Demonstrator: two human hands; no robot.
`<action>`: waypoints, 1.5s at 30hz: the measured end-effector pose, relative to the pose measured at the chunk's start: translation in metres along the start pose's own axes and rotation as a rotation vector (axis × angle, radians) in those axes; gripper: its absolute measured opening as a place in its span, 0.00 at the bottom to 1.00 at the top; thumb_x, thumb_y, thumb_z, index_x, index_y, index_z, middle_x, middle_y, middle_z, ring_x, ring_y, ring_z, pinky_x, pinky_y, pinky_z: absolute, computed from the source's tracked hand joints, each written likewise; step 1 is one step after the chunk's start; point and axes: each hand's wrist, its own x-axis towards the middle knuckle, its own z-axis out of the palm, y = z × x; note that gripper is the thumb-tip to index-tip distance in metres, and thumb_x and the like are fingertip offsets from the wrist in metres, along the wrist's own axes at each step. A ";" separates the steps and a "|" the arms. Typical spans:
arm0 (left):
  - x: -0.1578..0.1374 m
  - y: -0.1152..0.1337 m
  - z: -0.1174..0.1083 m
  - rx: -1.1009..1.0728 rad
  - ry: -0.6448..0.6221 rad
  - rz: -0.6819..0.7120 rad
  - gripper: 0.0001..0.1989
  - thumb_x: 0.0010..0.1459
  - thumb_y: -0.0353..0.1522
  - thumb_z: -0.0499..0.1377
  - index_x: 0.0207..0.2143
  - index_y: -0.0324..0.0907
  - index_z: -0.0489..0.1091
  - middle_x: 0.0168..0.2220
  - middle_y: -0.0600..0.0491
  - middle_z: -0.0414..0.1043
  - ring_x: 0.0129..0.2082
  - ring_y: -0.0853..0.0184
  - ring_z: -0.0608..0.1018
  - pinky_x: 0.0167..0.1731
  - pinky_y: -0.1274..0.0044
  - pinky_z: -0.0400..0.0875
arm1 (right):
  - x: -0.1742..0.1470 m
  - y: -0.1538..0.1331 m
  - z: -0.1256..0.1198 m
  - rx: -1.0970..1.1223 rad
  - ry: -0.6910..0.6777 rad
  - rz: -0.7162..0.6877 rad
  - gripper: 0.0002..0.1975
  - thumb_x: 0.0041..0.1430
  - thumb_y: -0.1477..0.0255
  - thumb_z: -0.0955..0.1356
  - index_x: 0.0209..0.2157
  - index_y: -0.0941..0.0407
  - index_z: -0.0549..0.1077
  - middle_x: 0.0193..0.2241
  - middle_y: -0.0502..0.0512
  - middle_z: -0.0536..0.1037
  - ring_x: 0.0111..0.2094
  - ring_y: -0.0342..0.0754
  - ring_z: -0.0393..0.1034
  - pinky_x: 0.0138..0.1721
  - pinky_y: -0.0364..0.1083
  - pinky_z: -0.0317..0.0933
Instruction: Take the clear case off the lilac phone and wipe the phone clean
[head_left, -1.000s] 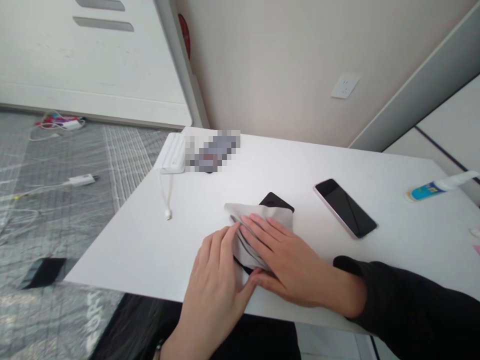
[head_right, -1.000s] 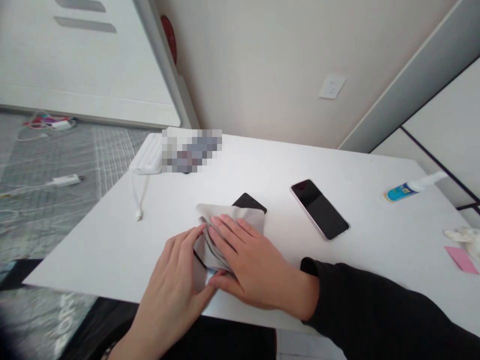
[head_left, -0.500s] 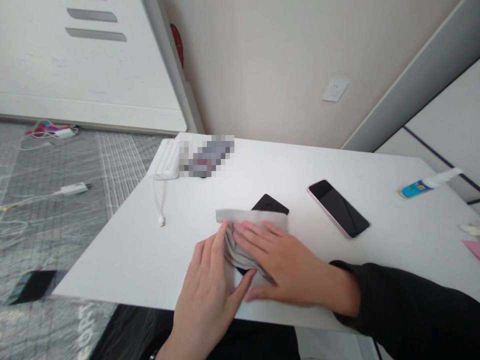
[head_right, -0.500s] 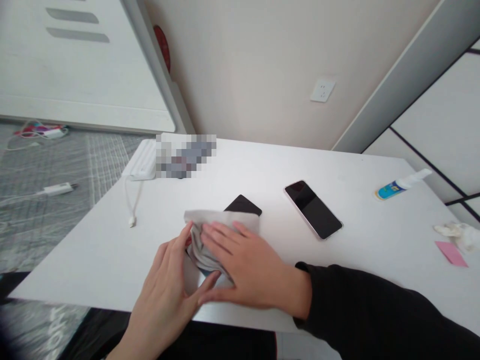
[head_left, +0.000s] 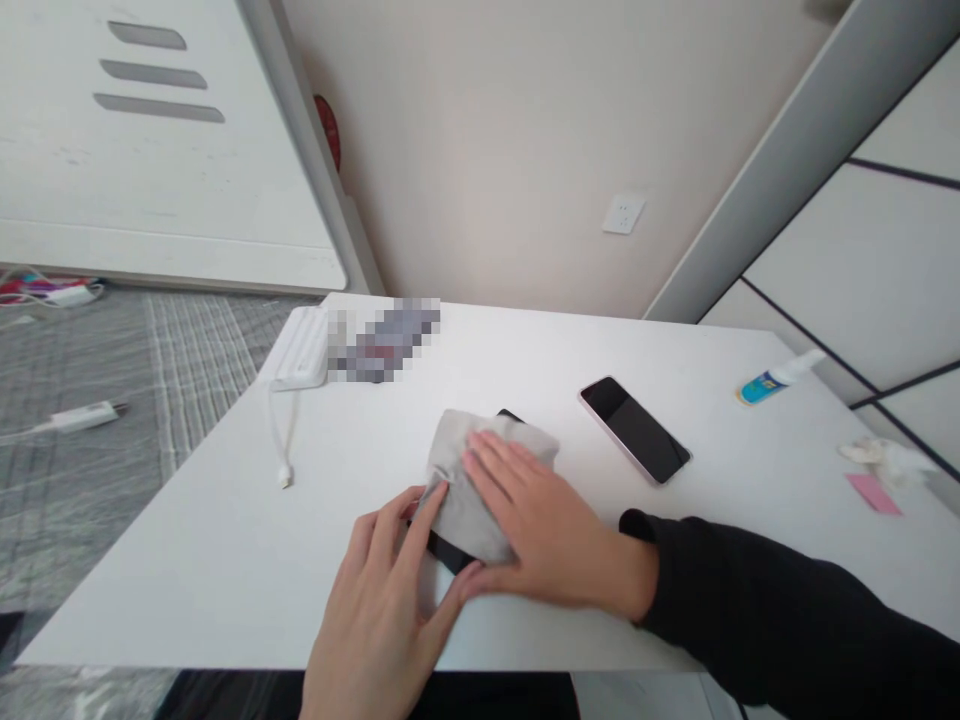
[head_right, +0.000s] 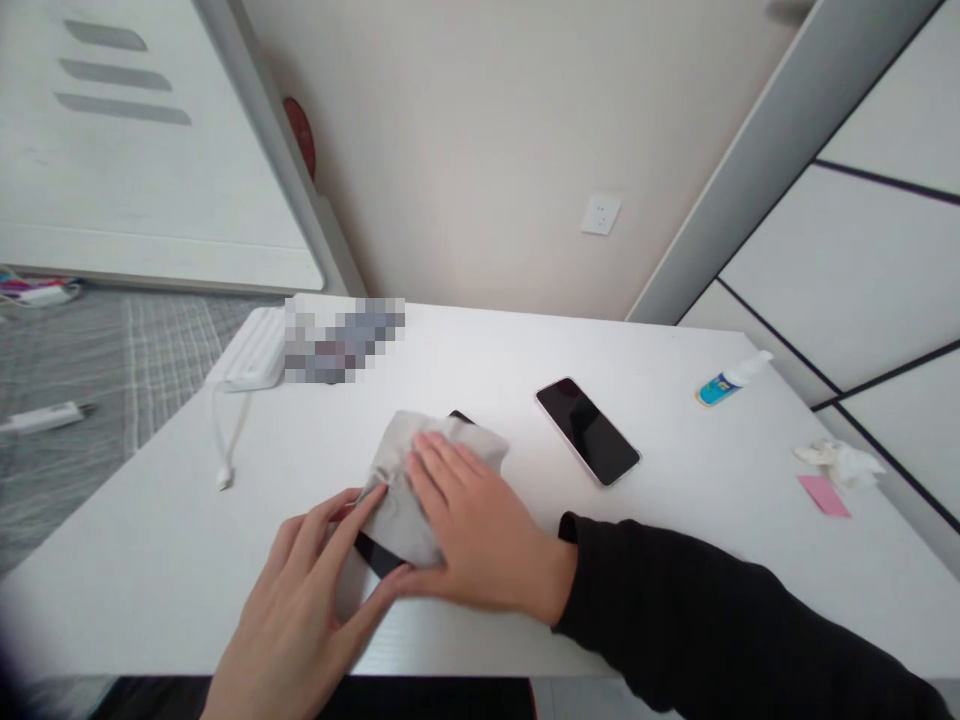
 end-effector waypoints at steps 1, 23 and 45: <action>0.000 -0.001 0.001 -0.005 0.006 0.000 0.34 0.67 0.49 0.57 0.68 0.42 0.56 0.59 0.41 0.66 0.57 0.49 0.69 0.54 0.57 0.73 | -0.002 -0.005 0.001 0.036 -0.019 -0.056 0.55 0.64 0.38 0.60 0.73 0.69 0.48 0.75 0.70 0.44 0.77 0.57 0.34 0.76 0.55 0.34; 0.038 0.038 0.022 0.195 -0.048 0.357 0.32 0.69 0.38 0.56 0.73 0.48 0.55 0.74 0.45 0.53 0.70 0.47 0.65 0.57 0.55 0.77 | -0.072 0.117 -0.065 -0.077 0.327 0.627 0.45 0.54 0.64 0.72 0.71 0.53 0.56 0.64 0.62 0.72 0.62 0.65 0.68 0.61 0.62 0.65; 0.005 -0.002 -0.031 -0.418 0.074 -0.017 0.09 0.71 0.34 0.53 0.47 0.51 0.72 0.49 0.56 0.80 0.47 0.69 0.83 0.46 0.84 0.78 | -0.047 0.088 -0.081 0.771 0.291 0.497 0.39 0.58 0.52 0.69 0.67 0.46 0.57 0.64 0.63 0.64 0.52 0.59 0.71 0.39 0.51 0.73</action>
